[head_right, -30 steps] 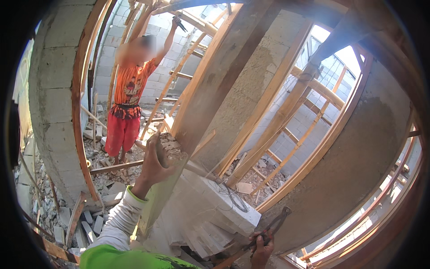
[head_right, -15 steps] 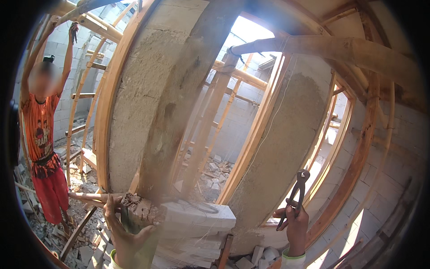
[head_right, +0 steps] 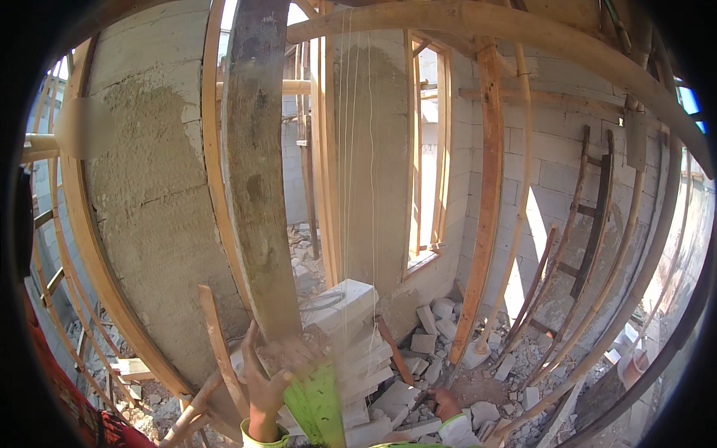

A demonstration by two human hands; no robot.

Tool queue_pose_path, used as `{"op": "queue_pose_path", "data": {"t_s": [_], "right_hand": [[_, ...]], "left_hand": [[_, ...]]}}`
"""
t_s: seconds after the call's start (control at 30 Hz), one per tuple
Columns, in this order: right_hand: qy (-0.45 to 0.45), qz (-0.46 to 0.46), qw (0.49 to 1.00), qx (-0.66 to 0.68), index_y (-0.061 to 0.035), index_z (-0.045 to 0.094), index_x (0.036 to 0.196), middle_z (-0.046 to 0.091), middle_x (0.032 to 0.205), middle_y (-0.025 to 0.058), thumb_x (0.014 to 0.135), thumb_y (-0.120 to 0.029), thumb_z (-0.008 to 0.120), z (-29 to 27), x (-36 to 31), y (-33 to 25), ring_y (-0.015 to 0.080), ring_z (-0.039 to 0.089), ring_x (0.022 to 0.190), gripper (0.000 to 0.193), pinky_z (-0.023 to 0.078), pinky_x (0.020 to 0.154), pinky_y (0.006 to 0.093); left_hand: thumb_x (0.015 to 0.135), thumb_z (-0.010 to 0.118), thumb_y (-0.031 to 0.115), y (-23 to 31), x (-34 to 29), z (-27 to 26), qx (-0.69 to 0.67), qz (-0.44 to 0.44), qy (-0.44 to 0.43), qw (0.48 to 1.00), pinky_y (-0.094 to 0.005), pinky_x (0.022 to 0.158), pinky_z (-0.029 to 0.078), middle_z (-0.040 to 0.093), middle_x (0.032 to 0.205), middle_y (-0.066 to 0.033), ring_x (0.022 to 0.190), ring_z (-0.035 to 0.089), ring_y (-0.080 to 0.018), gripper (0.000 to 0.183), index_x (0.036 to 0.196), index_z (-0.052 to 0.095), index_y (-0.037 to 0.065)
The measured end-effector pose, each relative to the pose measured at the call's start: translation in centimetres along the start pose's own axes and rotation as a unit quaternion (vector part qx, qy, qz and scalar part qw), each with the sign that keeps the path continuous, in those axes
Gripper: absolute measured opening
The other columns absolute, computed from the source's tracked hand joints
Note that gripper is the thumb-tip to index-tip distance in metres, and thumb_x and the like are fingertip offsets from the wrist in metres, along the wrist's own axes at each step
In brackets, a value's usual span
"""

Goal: The person secures bamboo and wooden beams using wire and pliers, tightening the wire around joints in a building under construction.

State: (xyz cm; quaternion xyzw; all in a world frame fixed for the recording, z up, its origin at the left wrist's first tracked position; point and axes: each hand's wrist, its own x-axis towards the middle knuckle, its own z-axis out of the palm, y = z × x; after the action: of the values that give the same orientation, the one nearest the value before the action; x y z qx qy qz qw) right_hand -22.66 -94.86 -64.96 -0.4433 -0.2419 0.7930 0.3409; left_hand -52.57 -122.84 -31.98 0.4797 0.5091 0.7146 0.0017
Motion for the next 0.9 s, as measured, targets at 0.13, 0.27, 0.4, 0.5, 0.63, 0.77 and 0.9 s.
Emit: {"op": "queue_pose_path", "data": {"t_s": [0.13, 0.27, 0.4, 0.5, 0.63, 0.77, 0.9], "right_hand": [[0.054, 0.065, 0.996, 0.027, 0.0021, 0.057, 0.094, 0.069, 0.08, 0.0187, 0.09, -0.005, 0.055, -4.0, 0.3, 7.5, 0.0314, 0.07, 0.066, 0.009, 0.054, 0.048, 0.0343], [0.069, 0.076, 0.994, 0.048, 0.0043, 0.057, 0.093, 0.068, 0.078, 0.0186, 0.089, -0.004, 0.055, -7.1, 0.9, 10.1, 0.0313, 0.07, 0.064, 0.009, 0.058, 0.047, 0.0369], [0.032, 0.048, 0.998, -0.008, 0.0053, 0.047, 0.106, 0.068, 0.086, 0.0241, 0.094, -0.003, 0.048, -7.8, -2.4, 7.7, 0.0353, 0.072, 0.078, 0.015, 0.058, 0.053, 0.0349], [-0.001, 0.042, 0.999, 0.006, 0.0049, 0.052, 0.106, 0.068, 0.094, 0.0224, 0.091, 0.002, 0.047, -9.3, -2.6, 5.3, 0.0361, 0.072, 0.083, 0.016, 0.059, 0.06, 0.0351], [-0.061, -0.081, 0.986, -0.131, 0.0043, 0.055, 0.107, 0.065, 0.098, 0.0184, 0.09, 0.002, 0.049, -5.2, -2.6, -3.2, 0.033, 0.07, 0.088, 0.018, 0.061, 0.065, 0.0368], [-0.136, -0.337, 0.892, -0.268, 0.0049, 0.051, 0.119, 0.061, 0.108, 0.016, 0.086, 0.004, 0.047, 6.2, -13.7, -18.2, 0.0269, 0.065, 0.098, 0.033, 0.061, 0.073, 0.0366], [-0.131, -0.565, 0.699, -0.419, 0.0025, 0.045, 0.134, 0.056, 0.12, 0.0164, 0.089, 0.0, 0.047, 15.9, -26.9, -27.8, 0.0241, 0.058, 0.112, 0.045, 0.058, 0.086, 0.036]], "left_hand": [[0.064, 0.08, 0.065, 0.8, -0.5, 0.7, -0.037, -0.018, 0.015, 0.999, -0.0426, 0.11, 0.034, 0.036, 0.142, -0.022, 0.132, 0.04, -0.0315, 0.124, 0.146, 0.023, -0.009], [0.066, 0.075, 0.07, 1.8, -0.4, 1.6, 0.005, -0.015, 0.022, 1.0, -0.0433, 0.109, 0.035, 0.041, 0.14, -0.023, 0.131, 0.042, -0.0326, 0.122, 0.145, 0.027, -0.009], [0.071, 0.069, 0.071, 1.4, -0.1, 1.6, 0.004, 0.005, 0.044, 0.999, -0.0442, 0.107, 0.036, 0.045, 0.135, -0.0242, 0.127, 0.046, -0.0329, 0.113, 0.143, 0.033, -0.008], [0.076, 0.066, 0.064, 2.2, -0.6, 3.0, -0.014, 0.008, 0.099, 0.995, -0.0439, 0.105, 0.037, 0.046, 0.134, -0.024, 0.124, 0.049, -0.0321, 0.103, 0.142, 0.034, -0.008], [0.08, 0.062, 0.066, 2.9, -1.5, 2.7, -0.013, 0.013, 0.075, 0.997, -0.0405, 0.108, 0.034, 0.046, 0.136, -0.0197, 0.127, 0.045, -0.0269, 0.101, 0.142, 0.034, -0.008], [0.076, 0.063, 0.072, 1.4, -0.4, 1.8, 0.025, 0.02, 0.059, 0.998, -0.0417, 0.108, 0.034, 0.045, 0.136, -0.0236, 0.128, 0.045, -0.0308, 0.109, 0.142, 0.034, -0.01], [0.075, 0.069, 0.068, 1.6, 0.2, 1.3, 0.021, 0.031, 0.023, 0.999, -0.0425, 0.111, 0.031, 0.042, 0.138, -0.025, 0.131, 0.041, -0.0331, 0.108, 0.142, 0.034, -0.009]]}}
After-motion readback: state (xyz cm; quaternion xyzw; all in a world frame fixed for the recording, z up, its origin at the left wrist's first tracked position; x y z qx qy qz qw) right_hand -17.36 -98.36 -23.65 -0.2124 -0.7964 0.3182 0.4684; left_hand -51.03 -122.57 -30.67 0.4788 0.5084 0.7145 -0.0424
